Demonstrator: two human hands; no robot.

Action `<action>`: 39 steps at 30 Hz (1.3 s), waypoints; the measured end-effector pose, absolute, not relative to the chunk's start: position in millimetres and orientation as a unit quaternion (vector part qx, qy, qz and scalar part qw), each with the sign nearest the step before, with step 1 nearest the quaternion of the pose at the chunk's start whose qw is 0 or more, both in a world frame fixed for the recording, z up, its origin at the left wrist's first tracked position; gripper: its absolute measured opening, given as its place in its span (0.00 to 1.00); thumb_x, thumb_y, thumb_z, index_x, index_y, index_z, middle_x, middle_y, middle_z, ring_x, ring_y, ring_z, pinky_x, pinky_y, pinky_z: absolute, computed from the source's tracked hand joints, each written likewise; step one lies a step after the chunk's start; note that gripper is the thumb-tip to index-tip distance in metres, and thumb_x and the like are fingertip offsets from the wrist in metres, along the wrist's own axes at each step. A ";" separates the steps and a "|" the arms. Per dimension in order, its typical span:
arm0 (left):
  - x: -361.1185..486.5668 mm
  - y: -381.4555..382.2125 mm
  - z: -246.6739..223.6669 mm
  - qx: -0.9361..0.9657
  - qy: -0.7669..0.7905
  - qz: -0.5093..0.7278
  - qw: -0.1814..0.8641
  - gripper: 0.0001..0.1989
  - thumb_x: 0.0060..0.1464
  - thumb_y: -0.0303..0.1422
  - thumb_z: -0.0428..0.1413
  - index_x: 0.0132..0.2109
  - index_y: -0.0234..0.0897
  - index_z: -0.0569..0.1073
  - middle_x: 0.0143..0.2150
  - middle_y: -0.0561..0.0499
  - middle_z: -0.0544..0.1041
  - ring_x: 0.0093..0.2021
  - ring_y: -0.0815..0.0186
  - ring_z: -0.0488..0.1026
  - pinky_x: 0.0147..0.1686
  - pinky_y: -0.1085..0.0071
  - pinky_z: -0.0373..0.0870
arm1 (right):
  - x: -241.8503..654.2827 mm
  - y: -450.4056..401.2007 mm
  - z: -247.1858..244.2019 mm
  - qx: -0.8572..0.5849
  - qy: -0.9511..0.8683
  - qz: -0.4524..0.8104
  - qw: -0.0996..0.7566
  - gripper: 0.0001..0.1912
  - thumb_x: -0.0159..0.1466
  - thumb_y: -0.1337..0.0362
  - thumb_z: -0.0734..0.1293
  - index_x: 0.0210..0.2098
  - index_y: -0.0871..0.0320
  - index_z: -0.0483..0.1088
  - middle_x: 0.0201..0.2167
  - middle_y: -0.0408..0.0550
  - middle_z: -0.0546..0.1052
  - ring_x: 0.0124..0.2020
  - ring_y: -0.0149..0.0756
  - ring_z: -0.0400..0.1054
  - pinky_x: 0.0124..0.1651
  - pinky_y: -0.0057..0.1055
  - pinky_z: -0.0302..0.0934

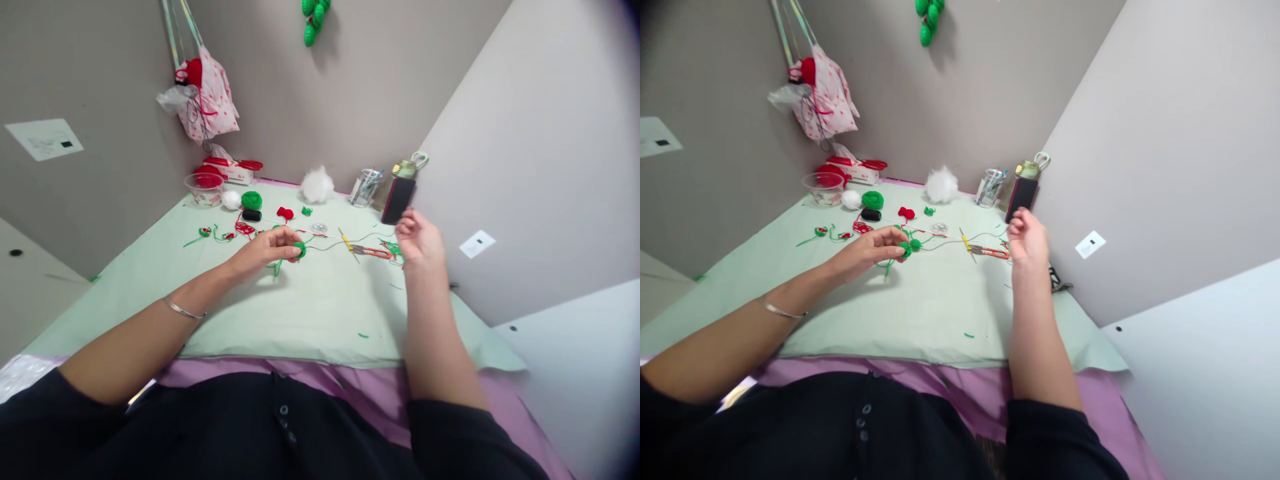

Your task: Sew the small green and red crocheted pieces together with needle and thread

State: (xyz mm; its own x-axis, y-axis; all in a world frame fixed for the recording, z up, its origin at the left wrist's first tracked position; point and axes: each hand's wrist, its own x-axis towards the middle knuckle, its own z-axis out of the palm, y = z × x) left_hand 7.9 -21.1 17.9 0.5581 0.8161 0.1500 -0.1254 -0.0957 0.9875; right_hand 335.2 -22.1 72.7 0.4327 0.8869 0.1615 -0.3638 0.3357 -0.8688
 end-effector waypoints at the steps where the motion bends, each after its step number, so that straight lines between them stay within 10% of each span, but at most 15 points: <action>1: 8.2 -21.0 17.6 0.631 0.270 0.387 0.615 0.17 0.48 0.40 0.69 0.42 0.37 0.77 0.37 0.50 0.78 0.37 0.64 0.75 0.46 0.62 0.70 | 320.9 -22.8 67.7 -0.399 -0.347 0.438 0.727 0.11 0.66 0.74 0.65 0.28 0.58 0.68 0.21 0.38 0.68 0.16 0.16 0.55 0.19 0.15 0.49; 7: 8.9 -19.1 15.7 0.635 0.264 0.413 0.597 0.16 0.49 0.40 0.69 0.40 0.37 0.77 0.38 0.49 0.79 0.40 0.63 0.75 0.45 0.63 0.71 | 231.1 -38.5 28.8 -0.410 -0.553 0.546 0.476 0.19 0.56 0.51 0.76 0.33 0.61 0.75 0.34 0.51 0.81 0.22 0.25 0.66 0.22 0.24 0.59; 12: 6.2 -13.9 13.3 0.631 0.273 0.429 0.586 0.16 0.49 0.41 0.69 0.41 0.37 0.78 0.37 0.50 0.79 0.38 0.64 0.75 0.45 0.64 0.72 | 223.6 -47.7 26.1 -0.372 -0.592 0.637 0.325 0.21 0.59 0.47 0.74 0.34 0.61 0.76 0.21 0.41 0.71 0.21 0.25 0.61 0.25 0.23 0.60; 19: 6.8 -12.8 12.0 0.628 0.266 0.405 0.608 0.17 0.48 0.41 0.70 0.42 0.37 0.80 0.40 0.48 0.81 0.40 0.63 0.77 0.48 0.61 0.74 | 250.6 -42.3 49.3 -0.346 -0.520 0.601 0.499 0.21 0.53 0.50 0.79 0.28 0.56 0.68 0.21 0.35 0.49 0.22 0.26 0.41 0.23 0.25 0.45; 28: 5.8 -21.8 21.5 0.639 0.267 0.366 0.622 0.17 0.50 0.42 0.69 0.43 0.38 0.78 0.35 0.50 0.80 0.35 0.61 0.80 0.42 0.62 0.75 | 250.6 -40.2 49.8 -0.363 -0.513 0.566 0.534 0.24 0.50 0.47 0.79 0.28 0.55 0.66 0.21 0.36 0.51 0.23 0.27 0.45 0.24 0.27 0.47; 34: 3.1 -16.4 13.5 0.616 0.269 0.379 0.636 0.18 0.52 0.41 0.68 0.48 0.40 0.78 0.47 0.46 0.81 0.41 0.61 0.81 0.48 0.62 0.74 | 252.4 -42.6 48.3 -0.435 -0.564 0.408 0.572 0.24 0.57 0.42 0.73 0.37 0.57 0.74 0.24 0.41 0.70 0.20 0.26 0.55 0.22 0.27 0.46; 39: 2.7 -15.4 13.7 0.592 0.260 0.380 0.662 0.17 0.53 0.42 0.67 0.47 0.39 0.78 0.47 0.46 0.82 0.42 0.62 0.81 0.52 0.60 0.73 | 246.7 -45.6 45.7 -0.441 -0.590 0.370 0.566 0.22 0.62 0.44 0.69 0.37 0.58 0.74 0.15 0.34 0.57 0.17 0.25 0.45 0.21 0.28 0.38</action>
